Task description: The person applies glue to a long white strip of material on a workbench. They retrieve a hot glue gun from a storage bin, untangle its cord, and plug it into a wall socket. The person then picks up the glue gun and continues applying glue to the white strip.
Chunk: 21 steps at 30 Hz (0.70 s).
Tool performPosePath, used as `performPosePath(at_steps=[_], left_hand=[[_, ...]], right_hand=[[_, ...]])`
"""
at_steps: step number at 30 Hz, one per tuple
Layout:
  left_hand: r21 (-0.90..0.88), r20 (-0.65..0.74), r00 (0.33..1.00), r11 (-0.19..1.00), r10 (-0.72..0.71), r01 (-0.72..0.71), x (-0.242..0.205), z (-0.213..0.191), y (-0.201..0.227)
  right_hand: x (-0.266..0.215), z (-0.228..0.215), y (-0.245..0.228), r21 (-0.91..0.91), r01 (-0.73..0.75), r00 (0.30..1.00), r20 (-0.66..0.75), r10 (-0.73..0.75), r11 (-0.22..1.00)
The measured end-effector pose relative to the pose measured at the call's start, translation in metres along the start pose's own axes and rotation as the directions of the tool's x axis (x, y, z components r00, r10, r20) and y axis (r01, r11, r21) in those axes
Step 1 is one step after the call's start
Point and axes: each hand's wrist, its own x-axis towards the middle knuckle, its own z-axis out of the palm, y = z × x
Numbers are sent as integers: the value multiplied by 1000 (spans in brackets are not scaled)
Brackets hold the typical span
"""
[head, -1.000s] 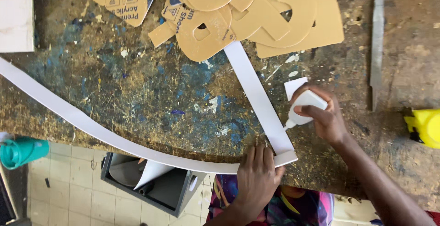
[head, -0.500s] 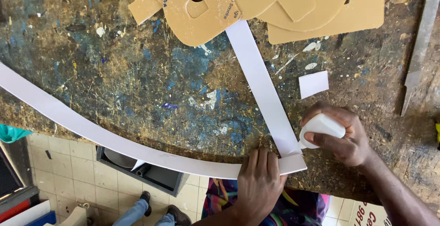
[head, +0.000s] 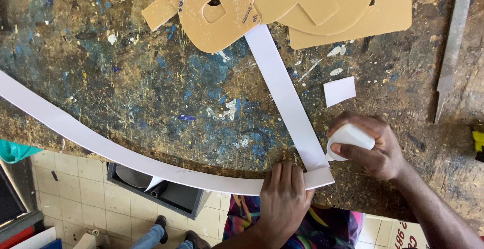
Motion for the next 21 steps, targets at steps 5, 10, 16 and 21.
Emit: performPosePath(at_steps=[5,10,16,21], left_hand=[[18,-43,999,1000,5,-5,-3,4,0],[38,-31,999,999,8,-6,-1,-1,0],[30,-44,999,999,16,-15,0,-2,1],[37,-33,999,999,10,-8,-1,-2,1]], right_hand=[[4,1,-14,59,42,999,9,-43,997],[4,-4,-16,44,111,994,8,-111,993],[6,-2,-3,19,150,988,35,-150,989],[7,-17,-9,-98,-10,1000,6,11,995]])
